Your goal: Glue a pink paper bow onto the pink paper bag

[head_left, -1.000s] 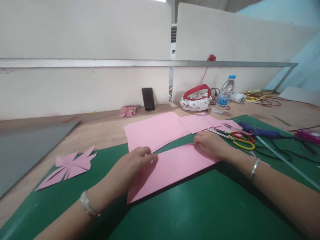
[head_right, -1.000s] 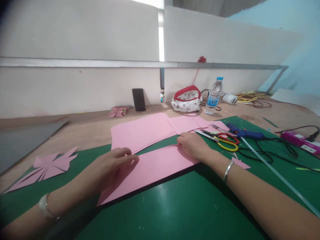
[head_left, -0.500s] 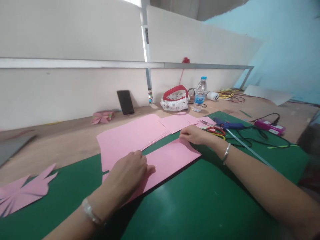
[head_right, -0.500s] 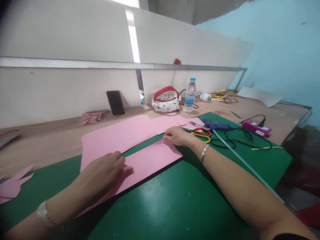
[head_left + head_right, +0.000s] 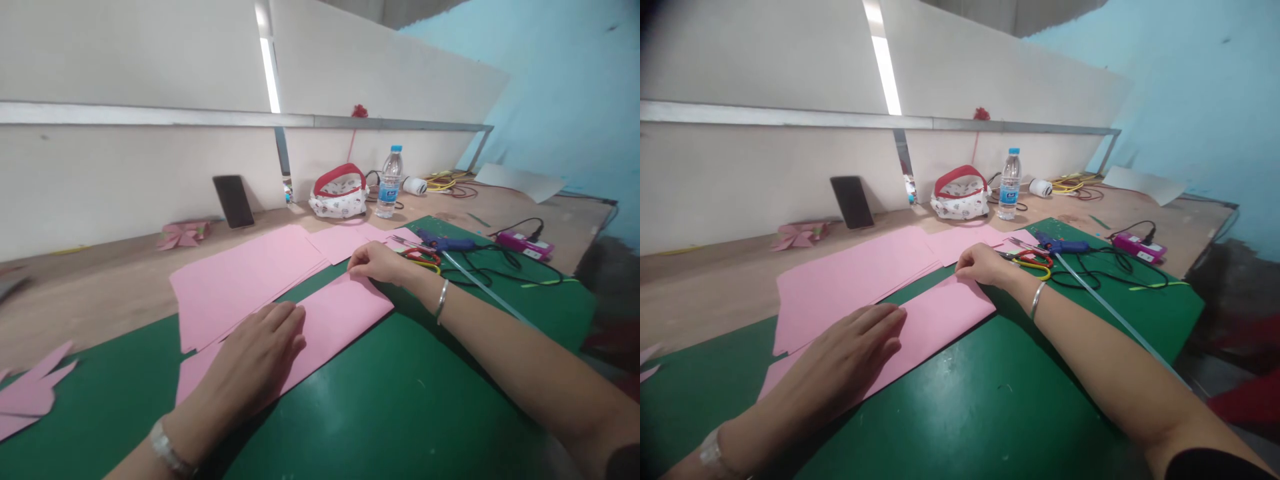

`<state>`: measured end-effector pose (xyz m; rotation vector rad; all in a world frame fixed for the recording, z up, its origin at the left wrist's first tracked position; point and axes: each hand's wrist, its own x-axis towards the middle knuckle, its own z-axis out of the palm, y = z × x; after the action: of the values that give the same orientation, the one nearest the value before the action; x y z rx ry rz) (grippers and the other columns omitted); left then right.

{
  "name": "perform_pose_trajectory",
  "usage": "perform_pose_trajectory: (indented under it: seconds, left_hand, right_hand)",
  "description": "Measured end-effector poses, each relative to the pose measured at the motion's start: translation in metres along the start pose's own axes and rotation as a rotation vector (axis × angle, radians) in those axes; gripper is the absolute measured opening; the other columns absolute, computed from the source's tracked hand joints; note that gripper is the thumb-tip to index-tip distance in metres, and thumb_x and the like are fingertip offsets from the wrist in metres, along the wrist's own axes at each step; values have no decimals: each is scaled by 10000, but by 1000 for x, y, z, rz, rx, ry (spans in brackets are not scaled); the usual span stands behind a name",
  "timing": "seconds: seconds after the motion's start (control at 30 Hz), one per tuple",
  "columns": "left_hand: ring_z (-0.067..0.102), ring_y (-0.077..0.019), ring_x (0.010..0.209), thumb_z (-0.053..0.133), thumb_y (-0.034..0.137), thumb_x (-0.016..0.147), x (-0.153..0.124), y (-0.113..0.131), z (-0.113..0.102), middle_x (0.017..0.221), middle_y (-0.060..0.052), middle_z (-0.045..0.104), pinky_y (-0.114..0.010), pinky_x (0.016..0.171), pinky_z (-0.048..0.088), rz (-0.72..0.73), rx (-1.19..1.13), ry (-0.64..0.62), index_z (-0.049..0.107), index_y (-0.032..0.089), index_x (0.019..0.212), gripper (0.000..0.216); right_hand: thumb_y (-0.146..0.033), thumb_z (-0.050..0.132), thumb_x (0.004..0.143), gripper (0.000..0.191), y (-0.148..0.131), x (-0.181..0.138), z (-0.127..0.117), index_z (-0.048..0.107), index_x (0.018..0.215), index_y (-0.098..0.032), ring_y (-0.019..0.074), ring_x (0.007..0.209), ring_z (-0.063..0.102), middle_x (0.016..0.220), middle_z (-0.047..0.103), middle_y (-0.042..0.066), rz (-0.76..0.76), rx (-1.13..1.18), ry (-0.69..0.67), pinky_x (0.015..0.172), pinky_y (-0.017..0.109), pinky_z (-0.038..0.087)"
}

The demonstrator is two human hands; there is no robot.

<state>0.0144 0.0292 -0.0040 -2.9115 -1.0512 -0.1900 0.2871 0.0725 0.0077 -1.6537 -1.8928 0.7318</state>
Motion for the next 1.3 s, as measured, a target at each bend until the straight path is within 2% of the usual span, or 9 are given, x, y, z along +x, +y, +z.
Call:
perform_pose_trajectory:
  seconds: [0.27,0.4,0.57,0.7,0.8,0.93,1.07,1.13,1.3]
  left_hand:
    - [543,-273,1171,360,324,956,-2,-10,14,1323,-145,546,-438,980,468,50,-59,136,499,140,1233,361]
    - [439,-207,1309,331,266,972,-3,-16,24,1466,-60,426,-383,1080,407,156,-170,142,428,217,1361,404]
    - [346,-202,1369,375,406,962,-3,-18,22,1511,11,340,-389,1124,337,169,-240,20,348,295,1422,474]
    - [245,-269,1405,407,595,892,-3,-13,8,1542,30,207,-492,1134,272,232,-189,-118,246,396,1439,603]
    - [204,-274,1415,373,606,898,-2,-11,2,1546,42,160,-502,1133,261,252,-184,-152,282,453,1408,540]
    - [208,-283,1415,366,600,903,-1,-12,4,1547,27,172,-502,1132,261,283,-181,-130,291,454,1405,529]
    - [201,-281,1417,372,593,904,0,-15,10,1548,15,187,-492,1137,254,326,-175,-105,220,433,1432,573]
    - [192,-274,1420,374,595,901,0,-16,11,1547,14,192,-484,1141,249,332,-177,-97,218,427,1433,579]
    - [184,-271,1422,357,596,906,-1,-15,8,1546,18,185,-495,1138,250,324,-195,-111,300,441,1403,523]
  right_hand:
    - [-149,642,691,143,5,2,2,699,820,-128,125,641,597,717,692,21,-21,-45,0,548,199,422]
    - [-122,636,716,96,1,1,3,697,786,-142,121,656,606,711,688,4,-47,-143,-2,569,200,425]
    - [-152,663,780,10,-8,-4,6,662,780,-143,133,712,613,746,665,0,-63,-335,-17,649,244,468]
    - [-300,588,898,171,-12,-3,6,623,894,-133,136,752,613,860,642,14,-67,-490,-62,703,317,513]
    - [-200,645,836,143,-22,-6,4,630,955,-121,160,770,601,852,641,41,-86,-605,-32,693,300,480]
    - [-54,518,850,148,-52,-37,17,655,905,-68,245,908,552,960,619,159,-201,-767,5,739,359,426]
    - [-76,485,874,198,-74,-91,54,675,918,-112,235,907,523,965,624,121,-405,-846,-129,757,354,423]
    - [-38,452,858,250,-73,-111,69,670,976,-75,258,932,516,1028,608,156,-487,-996,-77,776,378,430]
    - [-33,472,849,244,-45,-128,57,685,956,-88,246,828,563,944,638,134,-307,-1151,-42,736,383,463]
